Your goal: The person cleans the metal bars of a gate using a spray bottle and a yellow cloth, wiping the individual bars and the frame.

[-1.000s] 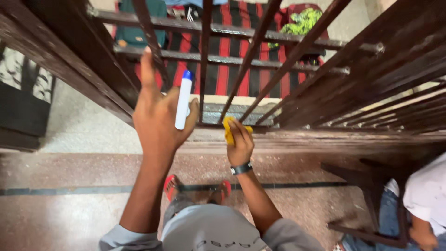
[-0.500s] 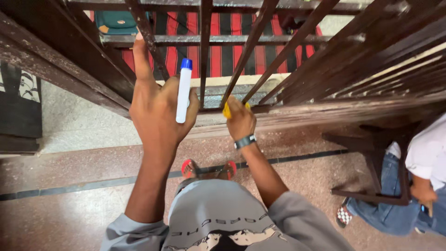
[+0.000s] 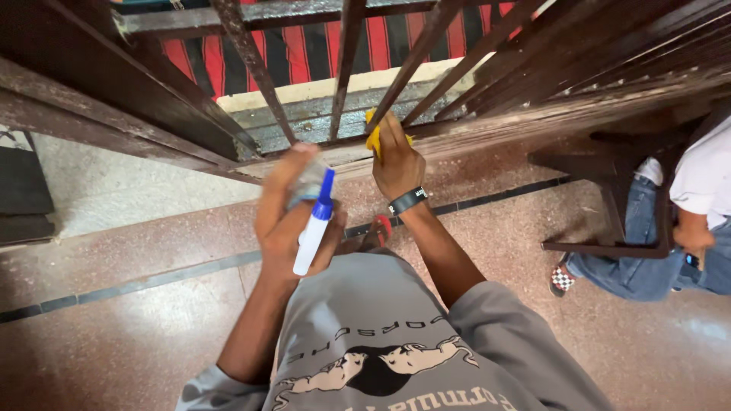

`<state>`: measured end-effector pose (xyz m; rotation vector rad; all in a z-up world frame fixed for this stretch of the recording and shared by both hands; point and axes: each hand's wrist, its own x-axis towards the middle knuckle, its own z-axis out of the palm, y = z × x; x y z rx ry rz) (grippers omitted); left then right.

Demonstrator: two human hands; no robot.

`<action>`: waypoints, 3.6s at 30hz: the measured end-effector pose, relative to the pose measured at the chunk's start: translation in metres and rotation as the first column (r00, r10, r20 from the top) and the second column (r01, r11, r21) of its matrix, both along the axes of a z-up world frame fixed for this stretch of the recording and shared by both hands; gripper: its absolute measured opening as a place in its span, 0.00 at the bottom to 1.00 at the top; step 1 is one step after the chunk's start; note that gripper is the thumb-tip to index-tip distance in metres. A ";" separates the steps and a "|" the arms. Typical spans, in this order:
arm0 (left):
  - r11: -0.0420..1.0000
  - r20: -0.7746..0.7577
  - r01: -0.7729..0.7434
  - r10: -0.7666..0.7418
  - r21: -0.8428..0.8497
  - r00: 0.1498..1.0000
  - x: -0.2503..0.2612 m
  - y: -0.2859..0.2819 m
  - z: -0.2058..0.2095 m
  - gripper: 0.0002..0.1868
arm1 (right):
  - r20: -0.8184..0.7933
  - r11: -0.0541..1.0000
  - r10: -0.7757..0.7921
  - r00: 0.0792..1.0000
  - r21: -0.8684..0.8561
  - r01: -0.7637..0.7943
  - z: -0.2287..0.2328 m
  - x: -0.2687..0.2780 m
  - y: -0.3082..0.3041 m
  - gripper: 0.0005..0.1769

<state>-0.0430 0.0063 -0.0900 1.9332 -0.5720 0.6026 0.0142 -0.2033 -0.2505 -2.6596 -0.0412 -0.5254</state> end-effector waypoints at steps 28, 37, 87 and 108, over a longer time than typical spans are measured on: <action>0.839 -0.565 -0.004 -0.363 -0.544 0.741 -0.002 -0.022 -0.069 0.33 | -0.048 0.976 0.219 0.975 0.005 -0.219 0.019 0.001 -0.037 0.38; 0.635 -0.597 -0.137 -0.600 -0.761 0.532 -0.012 0.011 -0.085 0.37 | 0.064 0.971 0.230 0.971 0.060 -0.233 -0.004 0.013 -0.035 0.37; 0.957 -0.714 0.194 -0.291 -0.217 0.637 -0.007 0.076 -0.152 0.35 | 0.101 0.876 0.364 0.926 0.302 -0.377 0.038 -0.026 0.064 0.35; 0.946 -0.688 0.298 -0.302 -0.129 0.660 0.005 0.131 -0.172 0.43 | -0.001 0.955 0.253 0.967 0.161 -0.250 0.000 0.004 0.120 0.35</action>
